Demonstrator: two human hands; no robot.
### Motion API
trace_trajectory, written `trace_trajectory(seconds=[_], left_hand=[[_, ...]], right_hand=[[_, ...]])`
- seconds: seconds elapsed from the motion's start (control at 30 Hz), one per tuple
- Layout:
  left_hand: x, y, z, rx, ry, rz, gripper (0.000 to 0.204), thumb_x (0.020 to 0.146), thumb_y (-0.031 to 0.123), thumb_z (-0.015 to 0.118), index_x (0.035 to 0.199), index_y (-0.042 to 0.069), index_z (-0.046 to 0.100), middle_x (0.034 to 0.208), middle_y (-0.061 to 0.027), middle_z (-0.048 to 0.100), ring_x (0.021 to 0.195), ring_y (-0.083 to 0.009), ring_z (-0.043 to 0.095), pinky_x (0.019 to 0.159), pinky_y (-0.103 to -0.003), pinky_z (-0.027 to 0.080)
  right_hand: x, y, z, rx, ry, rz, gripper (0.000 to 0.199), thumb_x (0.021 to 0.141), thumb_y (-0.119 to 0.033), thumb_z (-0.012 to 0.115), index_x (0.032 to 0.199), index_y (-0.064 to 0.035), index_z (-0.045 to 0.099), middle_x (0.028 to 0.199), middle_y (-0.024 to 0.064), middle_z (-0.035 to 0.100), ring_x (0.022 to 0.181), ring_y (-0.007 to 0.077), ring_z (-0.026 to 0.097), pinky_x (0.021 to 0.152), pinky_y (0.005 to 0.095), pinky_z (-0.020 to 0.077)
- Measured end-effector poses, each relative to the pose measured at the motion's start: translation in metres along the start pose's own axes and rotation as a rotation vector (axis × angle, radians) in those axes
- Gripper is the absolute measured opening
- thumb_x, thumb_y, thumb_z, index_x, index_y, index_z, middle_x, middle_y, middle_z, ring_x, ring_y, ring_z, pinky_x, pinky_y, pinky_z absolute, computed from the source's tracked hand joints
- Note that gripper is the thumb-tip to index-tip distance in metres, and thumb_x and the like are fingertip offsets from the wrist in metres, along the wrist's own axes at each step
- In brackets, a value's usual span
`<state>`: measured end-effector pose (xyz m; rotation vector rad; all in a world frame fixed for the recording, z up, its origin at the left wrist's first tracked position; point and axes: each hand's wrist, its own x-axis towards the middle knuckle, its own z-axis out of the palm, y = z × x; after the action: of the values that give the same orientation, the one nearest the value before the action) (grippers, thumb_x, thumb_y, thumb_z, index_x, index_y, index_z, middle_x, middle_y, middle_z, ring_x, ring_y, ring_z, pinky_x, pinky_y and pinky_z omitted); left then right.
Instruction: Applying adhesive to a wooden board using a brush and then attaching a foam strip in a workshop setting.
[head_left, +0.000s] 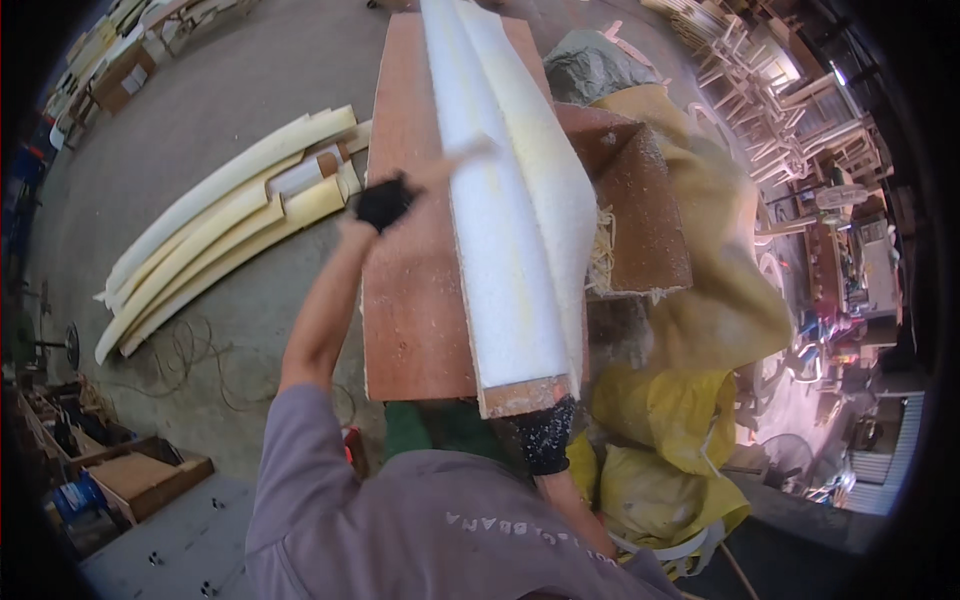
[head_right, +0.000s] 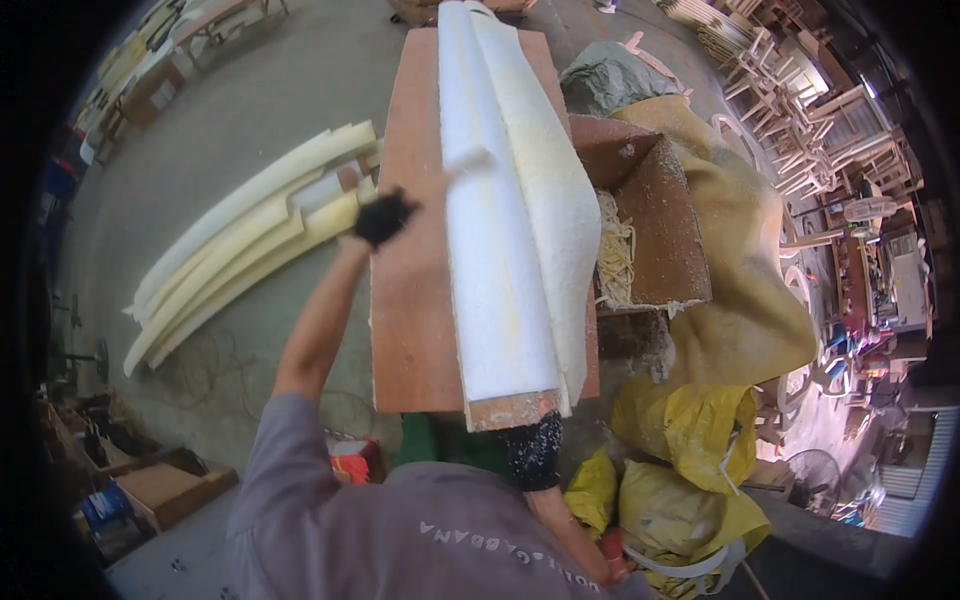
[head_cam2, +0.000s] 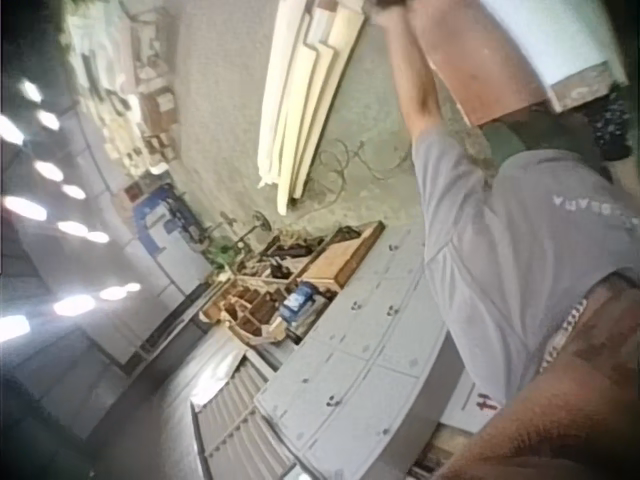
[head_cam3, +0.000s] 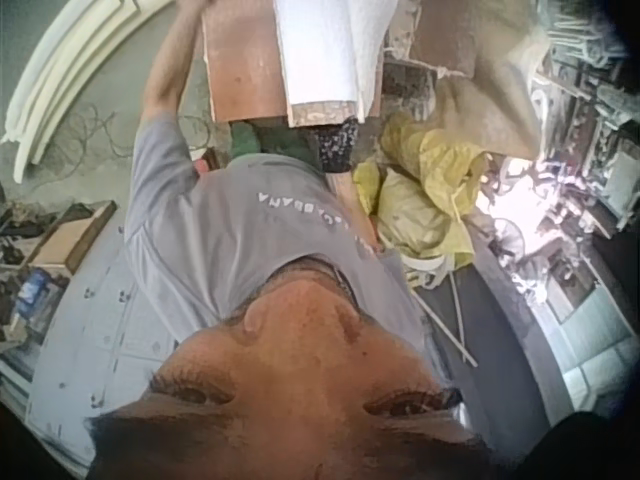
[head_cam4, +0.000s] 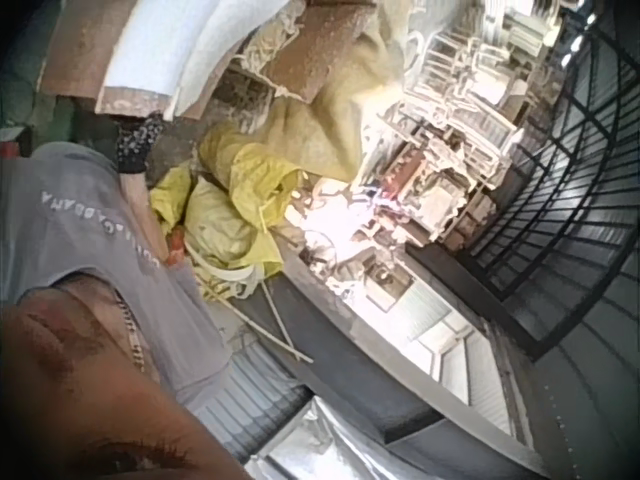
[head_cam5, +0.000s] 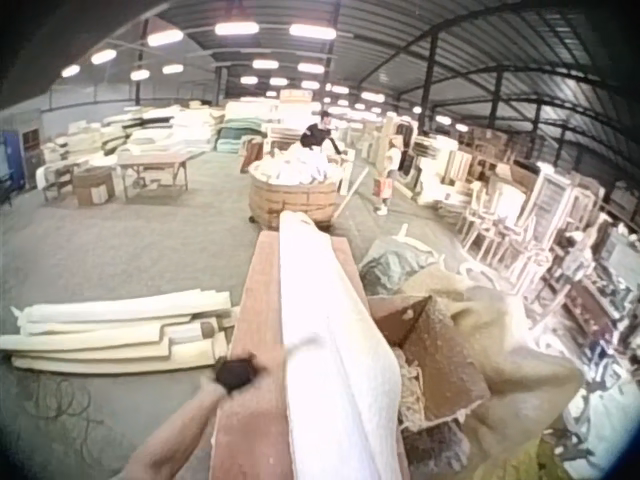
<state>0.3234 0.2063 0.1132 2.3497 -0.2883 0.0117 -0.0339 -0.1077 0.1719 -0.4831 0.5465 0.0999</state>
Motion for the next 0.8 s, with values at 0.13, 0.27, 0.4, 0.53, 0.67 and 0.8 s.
trace_trajectory(seconds=[0.13,0.27,0.4,0.53,0.67,0.8], left_hand=[[0.008,-0.013,-0.013,0.377,0.087,-0.309,0.055,0.090,0.054,0.048,0.098,0.003,0.067,0.089,-0.0229,0.068,0.082,-0.0382,0.067,0.071,-0.046,0.053],[-0.070,0.037,0.070,0.182,0.167,0.011,0.049,0.090,0.048,0.053,0.107,0.003,0.061,0.084,-0.0225,0.066,0.080,-0.0402,0.065,0.069,-0.048,0.051],[-0.125,-0.002,0.089,-0.071,0.160,-0.473,0.041,0.092,0.044,0.054,0.097,0.004,0.062,0.079,-0.0213,0.066,0.077,-0.0382,0.066,0.063,-0.045,0.051],[-0.167,0.063,0.095,-0.096,0.370,0.104,0.035,0.090,0.042,0.057,0.102,0.011,0.065,0.086,-0.0190,0.067,0.077,-0.0366,0.065,0.064,-0.044,0.050],[-0.220,-0.105,0.127,0.054,0.289,-0.454,0.039,0.089,0.046,0.056,0.100,0.009,0.063,0.084,-0.0194,0.067,0.075,-0.0350,0.067,0.062,-0.045,0.051],[-0.140,-0.013,0.094,0.139,0.255,-0.047,0.042,0.087,0.044,0.061,0.106,0.006,0.058,0.081,-0.0194,0.065,0.074,-0.0382,0.066,0.061,-0.045,0.051]], right_hand=[[0.000,-0.002,0.014,-0.123,0.082,-0.101,0.053,0.095,-0.036,0.049,0.137,-0.0064,0.040,0.128,0.0117,0.053,0.116,0.0312,0.052,0.099,0.0474,0.0432],[-0.006,-0.018,0.030,-0.019,0.014,-0.007,0.052,0.096,-0.038,0.048,0.137,-0.0062,0.040,0.131,0.0119,0.050,0.118,0.0294,0.050,0.099,0.0474,0.0437],[0.008,-0.012,0.006,-0.009,0.007,0.040,0.051,0.097,-0.038,0.047,0.136,-0.0059,0.038,0.132,0.0123,0.048,0.119,0.0282,0.049,0.101,0.0454,0.0424],[-0.001,-0.020,0.015,-0.070,0.026,0.056,0.049,0.098,-0.038,0.046,0.135,-0.0054,0.039,0.131,0.0123,0.048,0.118,0.0290,0.048,0.102,0.0445,0.0414],[0.000,-0.003,0.032,-0.384,-0.170,-0.036,0.061,0.095,-0.049,0.044,0.142,-0.0112,0.036,0.140,0.0126,0.043,0.124,0.0328,0.045,0.103,0.0493,0.0386],[-0.003,-0.007,0.021,-0.172,-0.025,0.048,0.060,0.095,-0.049,0.043,0.142,-0.0116,0.036,0.140,0.0109,0.043,0.125,0.0316,0.044,0.101,0.0522,0.0393]])
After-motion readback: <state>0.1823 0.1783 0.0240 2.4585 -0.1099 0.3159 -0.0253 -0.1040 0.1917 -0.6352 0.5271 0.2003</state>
